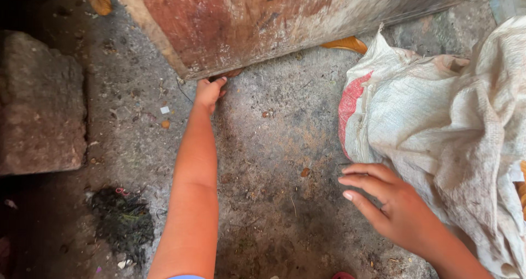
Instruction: The person picks up trash, leaves, and scraps of paper from a concrete floor by hand, placing them into several white sacks.
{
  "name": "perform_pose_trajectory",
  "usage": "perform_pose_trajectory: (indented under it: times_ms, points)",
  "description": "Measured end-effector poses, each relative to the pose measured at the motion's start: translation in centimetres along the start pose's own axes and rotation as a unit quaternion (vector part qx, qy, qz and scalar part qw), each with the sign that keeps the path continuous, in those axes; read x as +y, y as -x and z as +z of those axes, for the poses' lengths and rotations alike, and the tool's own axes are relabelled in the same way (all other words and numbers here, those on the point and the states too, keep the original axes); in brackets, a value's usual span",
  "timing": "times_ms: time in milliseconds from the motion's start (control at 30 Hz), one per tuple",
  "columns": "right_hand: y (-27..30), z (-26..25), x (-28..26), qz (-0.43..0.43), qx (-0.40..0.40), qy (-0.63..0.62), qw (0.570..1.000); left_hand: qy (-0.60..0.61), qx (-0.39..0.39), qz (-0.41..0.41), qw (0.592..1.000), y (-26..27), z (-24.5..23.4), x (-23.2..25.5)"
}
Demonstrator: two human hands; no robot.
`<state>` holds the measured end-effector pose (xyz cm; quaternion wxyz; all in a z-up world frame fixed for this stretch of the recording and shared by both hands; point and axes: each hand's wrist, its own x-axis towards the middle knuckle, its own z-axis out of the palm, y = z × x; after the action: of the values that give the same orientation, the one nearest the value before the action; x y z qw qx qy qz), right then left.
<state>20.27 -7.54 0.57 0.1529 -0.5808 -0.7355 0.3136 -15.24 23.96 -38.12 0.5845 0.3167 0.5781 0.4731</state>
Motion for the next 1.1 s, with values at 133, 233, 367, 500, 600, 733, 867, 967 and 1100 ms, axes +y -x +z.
perform_pose_trajectory:
  times_ms: [133, 233, 367, 500, 600, 733, 867, 967, 1100]
  points:
    - [-0.2, 0.1, 0.6, -0.004, 0.003, 0.008, 1.000, 0.049, 0.000, -0.020, 0.999, -0.3, 0.6, 0.8]
    - [-1.0, 0.3, 0.6, -0.017, 0.010, 0.010, 1.000, 0.112, -0.030, -0.016, 0.993, 0.7, 1.0, 0.1]
    - [-1.8, 0.7, -0.1, -0.031, 0.009, 0.018, 0.999, 0.191, -0.023, -0.066, 0.979, 4.0, 1.8, -0.8]
    - [-2.7, 0.7, -1.5, -0.066, 0.007, 0.046, 0.997, 0.227, -0.052, -0.060, 0.971, 9.1, 3.2, -0.9]
    - [-3.0, 0.3, -2.7, -0.071, 0.002, 0.062, 0.996, 0.218, -0.079, -0.071, 0.970, 13.8, 4.2, 1.7]
    - [-2.6, -0.5, -4.4, -0.077, 0.062, 0.098, 0.990, 0.228, -0.215, -0.005, 0.950, 20.8, 6.9, 8.9]
    - [-1.8, -2.9, -6.2, -0.077, 0.218, 0.161, 0.960, 0.196, -0.370, 0.078, 0.905, 29.2, 11.5, 17.2]
    - [-1.0, -6.3, -7.6, -0.085, 0.261, 0.148, 0.950, 0.213, -0.464, 0.092, 0.855, 34.6, 14.7, 22.1]
    - [0.9, -10.2, -8.6, -0.021, 0.265, 0.159, 0.951, 0.232, -0.533, 0.093, 0.808, 39.2, 17.7, 25.7]
